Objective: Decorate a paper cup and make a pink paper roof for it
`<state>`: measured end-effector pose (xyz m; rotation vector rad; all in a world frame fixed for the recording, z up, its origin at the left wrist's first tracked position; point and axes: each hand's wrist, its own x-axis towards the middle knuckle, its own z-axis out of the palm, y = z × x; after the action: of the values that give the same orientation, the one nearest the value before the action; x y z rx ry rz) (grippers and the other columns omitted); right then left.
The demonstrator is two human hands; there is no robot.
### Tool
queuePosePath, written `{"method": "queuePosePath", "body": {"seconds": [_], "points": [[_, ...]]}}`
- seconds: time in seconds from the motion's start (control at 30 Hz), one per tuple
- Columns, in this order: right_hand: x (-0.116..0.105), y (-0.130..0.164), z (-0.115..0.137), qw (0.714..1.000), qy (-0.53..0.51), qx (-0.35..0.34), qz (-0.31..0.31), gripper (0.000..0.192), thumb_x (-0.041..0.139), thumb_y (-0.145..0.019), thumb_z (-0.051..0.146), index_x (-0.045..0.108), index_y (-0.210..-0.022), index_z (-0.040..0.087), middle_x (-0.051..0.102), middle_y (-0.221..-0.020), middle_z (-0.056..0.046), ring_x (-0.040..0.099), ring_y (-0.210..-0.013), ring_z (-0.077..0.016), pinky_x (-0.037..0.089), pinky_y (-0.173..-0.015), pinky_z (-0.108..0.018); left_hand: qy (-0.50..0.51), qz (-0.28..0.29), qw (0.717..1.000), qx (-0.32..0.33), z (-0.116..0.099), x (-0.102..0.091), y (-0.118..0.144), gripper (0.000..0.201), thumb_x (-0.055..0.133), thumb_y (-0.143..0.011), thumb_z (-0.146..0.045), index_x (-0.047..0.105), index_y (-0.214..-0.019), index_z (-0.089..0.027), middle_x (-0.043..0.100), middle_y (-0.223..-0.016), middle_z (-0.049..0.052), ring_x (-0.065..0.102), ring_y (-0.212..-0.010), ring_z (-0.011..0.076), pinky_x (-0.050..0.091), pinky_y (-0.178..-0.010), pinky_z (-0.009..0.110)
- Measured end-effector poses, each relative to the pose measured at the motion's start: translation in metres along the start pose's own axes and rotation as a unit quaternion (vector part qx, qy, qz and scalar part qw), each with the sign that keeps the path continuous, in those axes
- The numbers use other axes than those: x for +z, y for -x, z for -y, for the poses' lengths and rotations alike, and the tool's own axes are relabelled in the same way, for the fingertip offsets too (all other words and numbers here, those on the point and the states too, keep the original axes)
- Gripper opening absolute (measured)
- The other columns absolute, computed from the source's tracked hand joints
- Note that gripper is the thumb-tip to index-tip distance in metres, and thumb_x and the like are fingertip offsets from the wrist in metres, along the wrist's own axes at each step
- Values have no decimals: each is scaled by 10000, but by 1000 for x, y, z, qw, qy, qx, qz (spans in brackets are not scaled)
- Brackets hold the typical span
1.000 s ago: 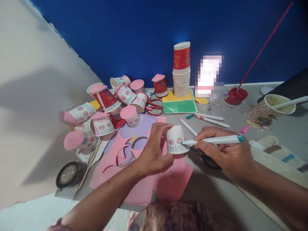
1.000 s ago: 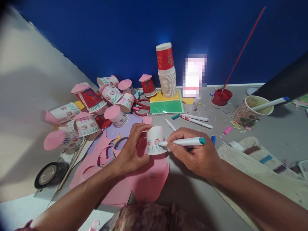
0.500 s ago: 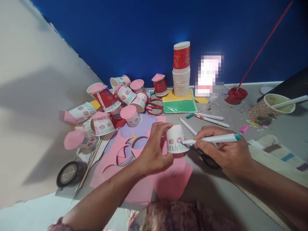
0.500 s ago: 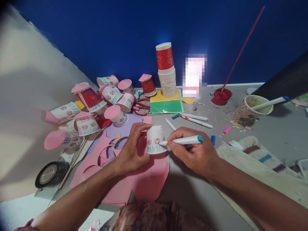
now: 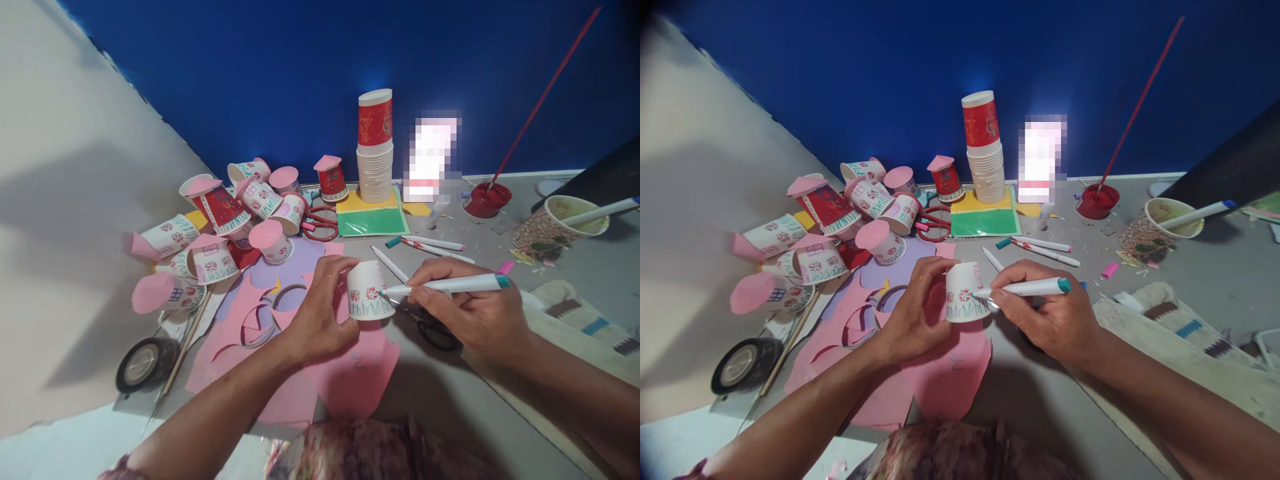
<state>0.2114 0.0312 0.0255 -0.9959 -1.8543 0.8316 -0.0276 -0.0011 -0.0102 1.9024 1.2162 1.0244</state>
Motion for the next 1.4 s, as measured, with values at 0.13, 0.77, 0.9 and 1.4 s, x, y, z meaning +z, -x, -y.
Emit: {"method": "queuePosePath", "body": {"seconds": [0.13,0.77,0.9,1.4], "points": [[0,-3,1,1000,8,-16,8,123,683,-869,179,748,-778,231,751,-689,-4,624,-501,-129,468,-462,-231,-4,2,1000,2,-2,-1,0,852,607,-603,-7,447,-1390,-294,468,-1347,87,485,-1328,296,459,-1162,516],[-4,3,-9,1000,4,14,-22,91,717,-923,206,753,-852,250,740,-677,20,613,-491,-123,447,-458,-242,-14,4,999,31,1,0,-1,817,630,-655,-31,440,-1409,-285,488,-1374,101,494,-1345,299,449,-1181,522],[-6,1,-10,999,-11,-14,-51,83,676,-976,232,752,-995,260,766,-732,11,691,-605,-148,519,-548,-251,-2,2,1000,23,4,0,-1,830,660,-691,-37,418,-1444,-286,481,-1450,112,476,-1412,309,404,-1230,544],[0,-5,-37,979,124,-110,115,905,916,-737,542,504,-1503,294,678,-1411,-129,667,-1245,-373,584,-1003,-496,127,38,991,-21,0,-4,-2,905,879,-788,-281,383,-1543,-335,414,-1627,102,406,-1532,345,369,-1277,564]]}}
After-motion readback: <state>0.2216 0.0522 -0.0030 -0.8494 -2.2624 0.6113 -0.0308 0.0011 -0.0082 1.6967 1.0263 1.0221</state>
